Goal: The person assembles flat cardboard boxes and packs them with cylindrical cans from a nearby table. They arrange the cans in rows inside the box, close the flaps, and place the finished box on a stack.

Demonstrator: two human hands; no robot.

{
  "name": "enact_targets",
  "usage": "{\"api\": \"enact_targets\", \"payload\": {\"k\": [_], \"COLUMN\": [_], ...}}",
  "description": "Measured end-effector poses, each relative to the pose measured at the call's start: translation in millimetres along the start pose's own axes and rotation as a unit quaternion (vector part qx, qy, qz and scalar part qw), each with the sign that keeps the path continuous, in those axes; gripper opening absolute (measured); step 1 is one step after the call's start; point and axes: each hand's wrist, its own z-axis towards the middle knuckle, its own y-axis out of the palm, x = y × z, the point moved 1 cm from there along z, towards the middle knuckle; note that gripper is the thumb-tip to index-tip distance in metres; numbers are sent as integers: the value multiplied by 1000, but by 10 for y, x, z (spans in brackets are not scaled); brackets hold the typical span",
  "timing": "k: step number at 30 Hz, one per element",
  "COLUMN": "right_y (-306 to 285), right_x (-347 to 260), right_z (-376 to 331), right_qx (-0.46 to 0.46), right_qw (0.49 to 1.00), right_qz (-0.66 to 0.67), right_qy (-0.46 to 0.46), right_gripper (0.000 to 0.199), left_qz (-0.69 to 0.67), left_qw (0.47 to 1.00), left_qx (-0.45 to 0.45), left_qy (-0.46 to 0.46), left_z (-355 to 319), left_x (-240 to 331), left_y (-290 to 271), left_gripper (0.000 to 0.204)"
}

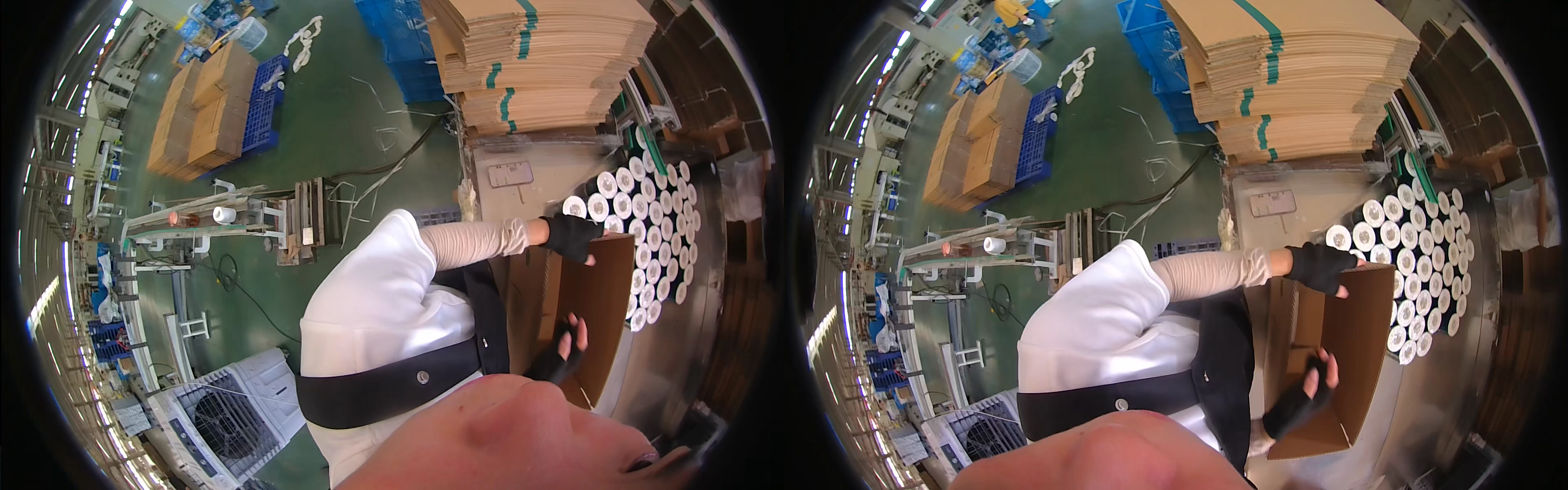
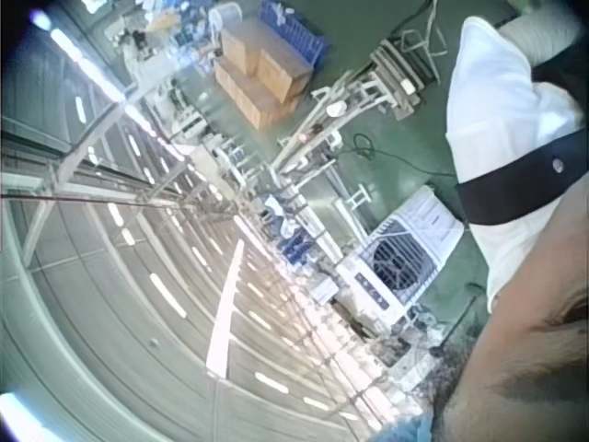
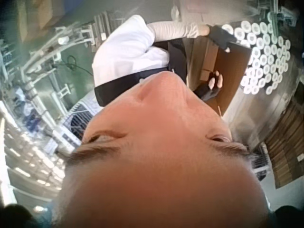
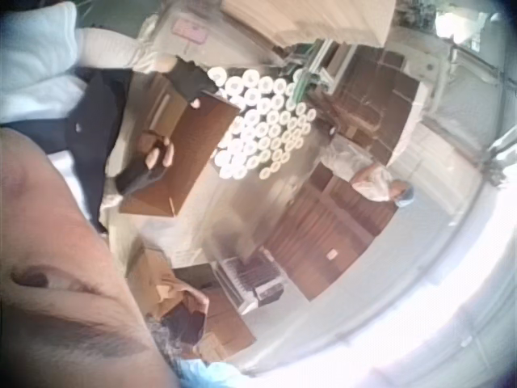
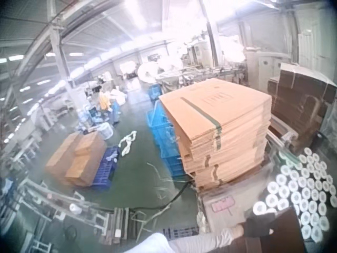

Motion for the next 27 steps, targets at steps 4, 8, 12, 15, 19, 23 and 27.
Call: {"api": "enact_targets", "payload": {"k": [4, 8, 12, 15, 19, 23, 27], "right_y": [-1065, -1830, -2364, -2762, -3134, -3642, -4086], "right_x": [133, 560, 1079, 1412, 1874, 2233, 2535], "right_z": [-159, -524, -698, -922, -894, -916, -938], "right_qx": [274, 362, 351, 367, 342, 320, 246], "right_qw": [805, 821, 888, 895, 913, 917, 926], "right_qz": [-511, -441, -279, -203, -81, -7, -62], "right_qy": [-123, -21, 97, 153, 206, 237, 278], "right_gripper": [39, 42, 44, 47, 49, 53, 56], "left_qz": [185, 23, -143, 175, 191, 5, 320], "left_qw": [976, 988, 923, 934, 978, 978, 889], "left_qx": [-86, -104, -122, -141, -57, -2, -325], "left_qy": [-80, -112, -336, -277, -58, 208, 35], "left_z": [97, 148, -198, -318, -30, 657, 490], "left_x": [-504, -1149, -2195, -1753, -1260, -28, 562], "left_y": [90, -37, 325, 1205, 937, 659, 997], "left_gripper": [39, 61, 58, 42, 54, 85, 73]}}
